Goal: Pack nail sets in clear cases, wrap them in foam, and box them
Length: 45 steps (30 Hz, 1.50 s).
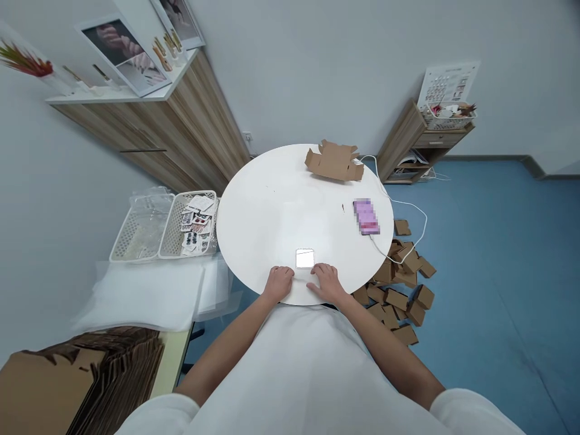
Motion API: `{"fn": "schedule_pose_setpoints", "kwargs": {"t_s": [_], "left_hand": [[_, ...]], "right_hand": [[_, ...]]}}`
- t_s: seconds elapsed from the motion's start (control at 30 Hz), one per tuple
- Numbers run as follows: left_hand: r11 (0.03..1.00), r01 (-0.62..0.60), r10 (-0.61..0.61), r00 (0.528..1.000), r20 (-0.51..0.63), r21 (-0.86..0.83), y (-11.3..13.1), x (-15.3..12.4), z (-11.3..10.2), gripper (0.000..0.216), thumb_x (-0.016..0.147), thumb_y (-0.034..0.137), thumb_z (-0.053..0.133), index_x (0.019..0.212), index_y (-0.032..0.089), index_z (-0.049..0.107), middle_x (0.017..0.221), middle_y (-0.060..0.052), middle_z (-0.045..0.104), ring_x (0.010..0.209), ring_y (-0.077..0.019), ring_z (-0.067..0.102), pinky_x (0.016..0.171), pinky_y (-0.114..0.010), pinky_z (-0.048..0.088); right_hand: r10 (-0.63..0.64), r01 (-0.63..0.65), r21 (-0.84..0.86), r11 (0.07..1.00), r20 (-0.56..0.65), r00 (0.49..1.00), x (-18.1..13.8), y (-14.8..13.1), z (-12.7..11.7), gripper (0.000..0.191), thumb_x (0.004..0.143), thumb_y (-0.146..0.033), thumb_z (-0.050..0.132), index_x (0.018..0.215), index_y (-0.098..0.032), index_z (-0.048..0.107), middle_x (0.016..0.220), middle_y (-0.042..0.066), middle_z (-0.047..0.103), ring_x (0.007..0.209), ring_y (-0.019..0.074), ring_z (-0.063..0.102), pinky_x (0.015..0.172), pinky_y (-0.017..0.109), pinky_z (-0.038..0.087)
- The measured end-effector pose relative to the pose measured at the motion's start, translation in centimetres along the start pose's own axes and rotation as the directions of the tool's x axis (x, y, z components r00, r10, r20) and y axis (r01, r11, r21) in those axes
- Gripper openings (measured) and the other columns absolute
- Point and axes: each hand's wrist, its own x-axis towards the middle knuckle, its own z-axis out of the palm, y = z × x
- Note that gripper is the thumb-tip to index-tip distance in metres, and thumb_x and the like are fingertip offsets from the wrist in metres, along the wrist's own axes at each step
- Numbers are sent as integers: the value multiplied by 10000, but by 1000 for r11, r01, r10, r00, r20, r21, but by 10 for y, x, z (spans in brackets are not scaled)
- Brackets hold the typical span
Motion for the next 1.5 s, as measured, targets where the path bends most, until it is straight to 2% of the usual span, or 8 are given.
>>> {"fn": "schedule_pose_setpoints", "kwargs": {"t_s": [0.1,0.33,0.53,0.7,0.83,1.03,1.3,1.5], "left_hand": [[999,7,-5,999,39,-39,-5,2,-6,249,785,115,358,897,217,555,836,-51,629,827,-200,569,874,-395,319],[958,148,-130,988,88,-245,-26,33,-26,241,791,231,405,1000,240,526,860,-25,660,810,-195,602,674,-292,431],[956,238,-224,970,94,-174,-33,50,-23,260,735,205,481,991,207,528,817,-51,647,790,-220,604,660,-318,438],[994,44,-55,993,-103,-103,-22,48,-17,416,697,80,460,1093,205,482,1157,-125,524,1126,-267,444,904,-429,331],[972,-210,200,975,-99,-103,-18,45,-20,356,683,32,423,946,242,539,1220,-69,493,1229,-228,342,995,-443,239],[960,-232,237,971,14,-157,-20,45,-21,393,593,181,592,976,214,506,1354,-98,349,1252,-289,290,986,-445,243],[951,-269,283,956,81,-153,-18,38,-28,356,593,243,568,942,201,510,976,-80,594,888,-252,552,801,-352,386],[937,-220,274,944,182,-272,-20,21,-34,265,685,285,493,938,225,544,804,-23,599,769,-200,559,728,-313,405]], "right_hand": [[-9,9,-20,1000,-22,1000,-7,5,-4,307,759,-318,518,1045,-210,488,1159,87,506,1100,237,424,938,431,229],[323,-318,98,943,-39,946,22,16,-8,244,846,-240,320,869,-208,561,861,36,626,774,161,573,696,284,383],[451,-451,26,892,-103,886,36,10,1,198,813,-215,367,840,-202,562,837,57,610,776,189,570,736,343,379],[258,-289,-97,952,-249,933,35,1,8,294,772,-92,405,1024,-204,508,1165,130,512,1097,257,449,882,427,319],[6,-19,-157,987,-84,996,34,-3,5,286,745,-35,409,935,-211,530,1328,84,395,1274,234,256,996,470,180],[10,-2,-115,993,66,998,43,-2,-4,319,670,-232,593,968,-182,492,1370,142,301,1246,279,294,958,468,272],[-17,23,-57,998,90,996,33,-14,-9,272,644,-227,554,898,-183,467,1099,104,502,955,226,495,813,351,389],[13,-26,118,993,110,994,9,-25,-13,174,739,-247,450,907,-201,458,840,27,546,772,182,494,731,317,381]]}}
